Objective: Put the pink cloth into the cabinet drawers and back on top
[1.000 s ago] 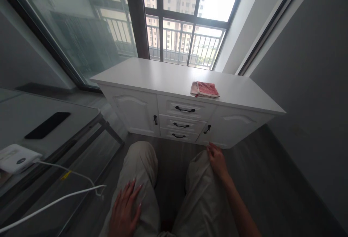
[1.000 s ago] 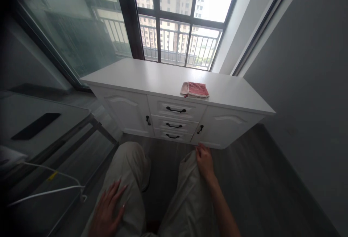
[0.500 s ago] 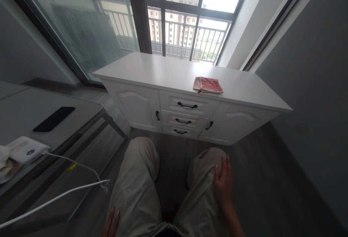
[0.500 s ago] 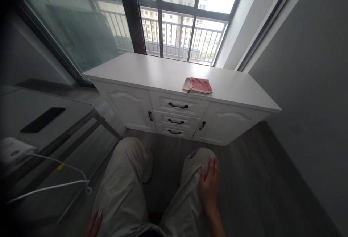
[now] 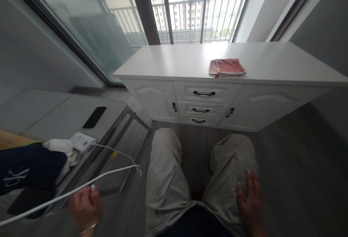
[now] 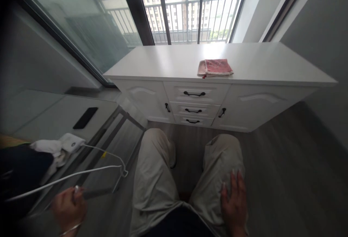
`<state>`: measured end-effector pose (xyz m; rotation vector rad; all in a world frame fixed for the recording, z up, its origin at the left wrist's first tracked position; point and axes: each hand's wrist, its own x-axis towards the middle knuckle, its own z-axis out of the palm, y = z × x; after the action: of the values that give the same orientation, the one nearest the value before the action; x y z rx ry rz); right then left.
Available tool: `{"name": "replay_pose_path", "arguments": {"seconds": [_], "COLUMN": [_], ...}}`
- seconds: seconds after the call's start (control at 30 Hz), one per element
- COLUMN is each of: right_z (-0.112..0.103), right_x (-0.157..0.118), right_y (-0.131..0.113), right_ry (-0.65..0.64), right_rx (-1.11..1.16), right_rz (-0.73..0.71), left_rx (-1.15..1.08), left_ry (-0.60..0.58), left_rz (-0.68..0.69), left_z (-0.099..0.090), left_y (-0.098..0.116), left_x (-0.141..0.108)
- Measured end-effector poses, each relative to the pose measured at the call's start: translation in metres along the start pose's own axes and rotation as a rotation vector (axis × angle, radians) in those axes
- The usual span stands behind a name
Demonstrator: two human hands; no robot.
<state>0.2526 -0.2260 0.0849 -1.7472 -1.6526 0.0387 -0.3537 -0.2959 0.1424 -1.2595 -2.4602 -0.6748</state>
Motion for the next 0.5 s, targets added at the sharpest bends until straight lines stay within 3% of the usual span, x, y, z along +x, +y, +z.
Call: {"name": "replay_pose_path", "arguments": {"seconds": [0.07, 0.13, 0.2, 0.27, 0.33, 0.4, 0.5], "right_z": [0.002, 0.003, 0.004, 0.003, 0.002, 0.001, -0.001], "right_x": [0.001, 0.000, -0.001, -0.001, -0.001, -0.002, -0.003], "right_y": [-0.003, -0.006, -0.010, -0.012, -0.012, -0.010, -0.005], "right_ry": [0.002, 0.001, -0.003, -0.008, -0.013, -0.009, 0.023], "right_rx": [0.003, -0.002, -0.008, -0.014, -0.017, -0.023, -0.035], "right_rz": [0.009, 0.011, 0.006, 0.003, 0.009, 0.015, 0.029], "left_rx": [0.086, 0.145, 0.158, 0.157, 0.175, 0.170, 0.160], "left_ry": [0.136, 0.169, 0.116, 0.022, -0.117, -0.243, -0.357], "left_rz": [-0.040, -0.053, -0.084, -0.190, -0.328, -0.412, -0.461], "left_z": [-0.006, 0.004, 0.025, 0.051, 0.072, 0.084, 0.097], "left_y": [-0.016, -0.017, -0.003, 0.021, 0.047, 0.065, 0.069], "left_x": [0.075, 0.151, 0.219, 0.270, 0.302, 0.317, 0.322]}}
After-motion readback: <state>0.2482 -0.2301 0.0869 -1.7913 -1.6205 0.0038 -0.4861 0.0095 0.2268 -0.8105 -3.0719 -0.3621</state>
